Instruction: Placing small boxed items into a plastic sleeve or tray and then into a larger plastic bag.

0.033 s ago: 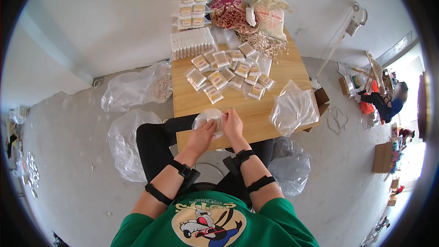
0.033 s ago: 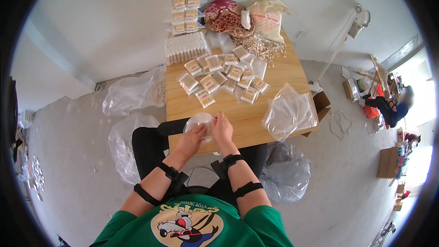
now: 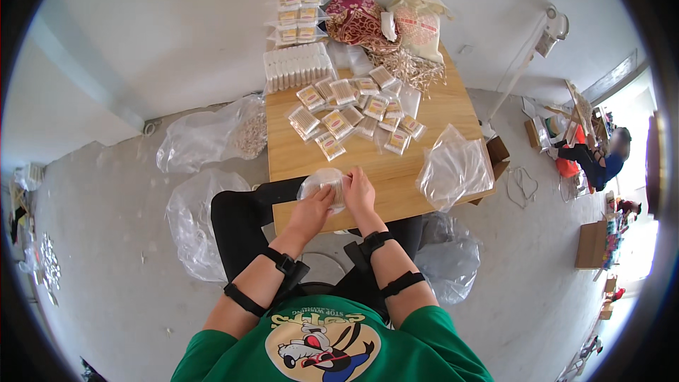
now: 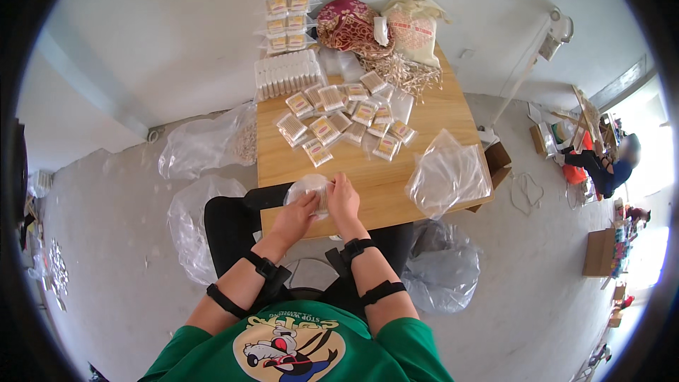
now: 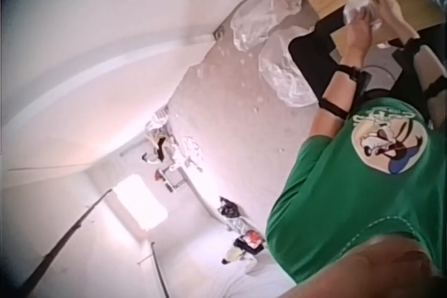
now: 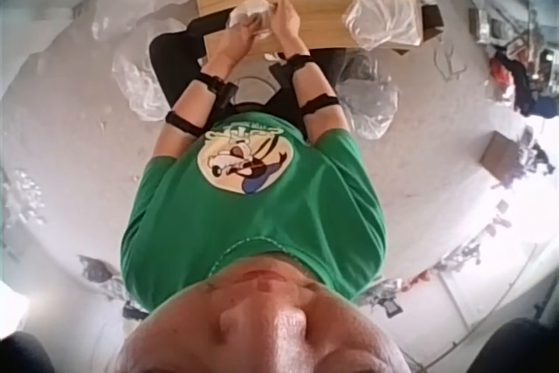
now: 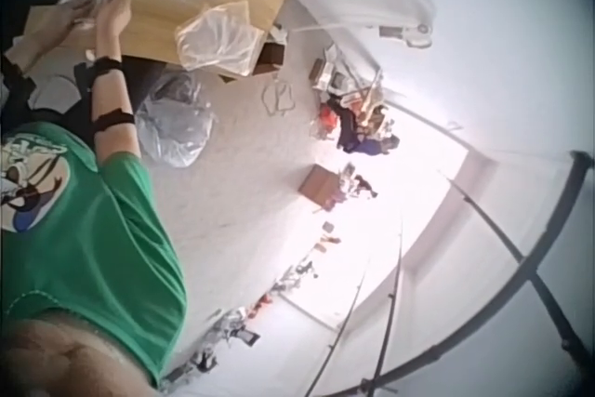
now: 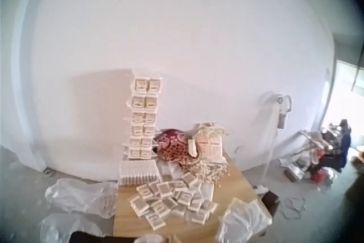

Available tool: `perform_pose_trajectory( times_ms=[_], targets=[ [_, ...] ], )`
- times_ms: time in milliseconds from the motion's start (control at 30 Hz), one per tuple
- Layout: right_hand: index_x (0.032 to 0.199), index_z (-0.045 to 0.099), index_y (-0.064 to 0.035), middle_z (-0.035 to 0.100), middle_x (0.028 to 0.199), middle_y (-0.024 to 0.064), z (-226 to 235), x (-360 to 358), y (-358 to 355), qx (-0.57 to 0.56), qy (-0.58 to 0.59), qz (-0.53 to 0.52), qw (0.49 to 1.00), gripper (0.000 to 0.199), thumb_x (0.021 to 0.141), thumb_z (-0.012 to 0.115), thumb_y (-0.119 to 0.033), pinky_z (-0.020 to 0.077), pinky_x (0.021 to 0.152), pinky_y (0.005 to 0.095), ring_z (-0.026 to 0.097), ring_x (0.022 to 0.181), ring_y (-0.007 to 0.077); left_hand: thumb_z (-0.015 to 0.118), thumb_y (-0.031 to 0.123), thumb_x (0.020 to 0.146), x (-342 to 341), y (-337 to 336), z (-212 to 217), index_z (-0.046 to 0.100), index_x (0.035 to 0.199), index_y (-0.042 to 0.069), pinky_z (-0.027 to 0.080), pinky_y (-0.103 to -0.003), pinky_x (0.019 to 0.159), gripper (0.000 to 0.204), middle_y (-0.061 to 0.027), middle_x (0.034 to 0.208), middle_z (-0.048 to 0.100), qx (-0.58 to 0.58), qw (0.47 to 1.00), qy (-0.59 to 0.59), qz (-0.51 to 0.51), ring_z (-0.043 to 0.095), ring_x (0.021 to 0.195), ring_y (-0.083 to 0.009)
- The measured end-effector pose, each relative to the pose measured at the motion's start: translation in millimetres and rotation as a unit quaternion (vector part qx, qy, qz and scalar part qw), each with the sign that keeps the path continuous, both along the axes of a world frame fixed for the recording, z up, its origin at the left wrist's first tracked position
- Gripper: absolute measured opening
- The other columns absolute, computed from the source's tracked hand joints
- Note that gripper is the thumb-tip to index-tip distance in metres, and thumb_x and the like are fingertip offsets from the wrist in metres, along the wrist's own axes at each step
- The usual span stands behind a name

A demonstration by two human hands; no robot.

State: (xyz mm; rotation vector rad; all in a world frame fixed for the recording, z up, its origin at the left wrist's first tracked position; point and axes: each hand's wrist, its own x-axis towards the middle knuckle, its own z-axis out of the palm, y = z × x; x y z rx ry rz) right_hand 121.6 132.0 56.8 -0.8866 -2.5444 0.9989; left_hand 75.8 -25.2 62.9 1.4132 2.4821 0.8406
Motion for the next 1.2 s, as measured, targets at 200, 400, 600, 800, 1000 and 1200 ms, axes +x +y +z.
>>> perform_pose_trajectory(
  times_ms=[200, 400, 600, 800, 1000, 1200],
  targets=[
    [0.094, 0.055, -0.0083, 0.064, 0.09, 0.0161, -8.1, -5.5, 5.8, -0.004, -0.07, 0.009, 0.997, 0.016, 0.088, 0.053, -0.023, 0.0488, 0.068, 0.0474, 0.062, 0.082, 0.0385, 0.066, 0.015, 0.079, -2.3, -2.3, 7.8, 0.055, 0.123, 0.007, 0.049, -0.038, 0.091, 0.046, -0.0111, 0.13, 0.054, -0.032, 0.999, -0.008, -0.035, 0.053, 0.117, -0.0305],
    [0.093, 0.057, -0.0104, 0.064, 0.088, 0.0141, -6.2, -8.5, -8.8, 0.116, 0.049, 0.052, 0.991, 0.012, 0.088, 0.054, -0.021, 0.0497, 0.066, 0.0453, 0.062, 0.077, 0.0367, 0.067, 0.011, 0.076, -5.8, -3.4, 4.9, 0.058, 0.12, 0.01, 0.053, -0.04, 0.082, 0.045, -0.0111, 0.125, 0.057, 0.024, 0.999, 0.011, -0.031, 0.059, 0.107, -0.0311],
    [0.093, 0.053, -0.0107, 0.063, 0.082, 0.0155, 1.0, 1.6, -14.4, 0.096, -0.006, 0.065, 0.993, 0.013, 0.088, 0.055, -0.022, 0.0489, 0.061, 0.045, 0.062, 0.073, 0.0361, 0.062, 0.014, 0.081, -2.4, 1.4, 3.7, 0.059, 0.114, 0.01, 0.053, -0.04, 0.079, 0.033, -0.0092, 0.124, 0.057, -0.018, 1.0, 0.008, -0.011, 0.06, 0.104, -0.0309],
    [0.091, 0.054, -0.0058, 0.06, 0.072, 0.0159, 6.3, 12.0, -19.3, -0.001, 0.038, 0.079, 0.996, 0.015, 0.087, 0.059, -0.019, 0.047, 0.057, 0.0396, 0.061, 0.064, 0.0298, 0.053, 0.013, 0.085, 6.6, 9.6, 15.9, 0.059, 0.111, 0.009, 0.054, -0.037, 0.078, 0.027, -0.0157, 0.124, 0.053, -0.129, 0.991, -0.019, 0.019, 0.058, 0.107, -0.0299],
    [0.088, 0.056, -0.0012, 0.059, 0.074, 0.0135, 12.7, 11.8, -25.1, -0.204, 0.118, -0.064, 0.97, 0.017, 0.083, 0.064, -0.015, 0.0467, 0.064, 0.0332, 0.059, 0.069, 0.0238, 0.055, 0.012, 0.083, 13.0, 17.8, 2.3, 0.059, 0.11, 0.006, 0.054, -0.037, 0.079, 0.028, -0.0166, 0.124, 0.052, -0.096, 0.99, 0.091, 0.042, 0.057, 0.11, -0.0289],
    [0.096, 0.058, -0.0042, 0.058, 0.11, 0.0165, 48.0, 26.7, -24.8, 0.159, 0.131, 0.124, 0.971, 0.024, 0.073, 0.064, -0.008, 0.0458, 0.085, 0.0419, 0.056, 0.104, 0.0339, 0.057, 0.011, 0.079, 4.8, 16.7, 0.4, 0.059, 0.111, 0.003, 0.047, -0.036, 0.09, 0.033, -0.0083, 0.124, 0.056, -0.074, 0.993, 0.086, 0.019, 0.052, 0.116, -0.0252]
  ],
)
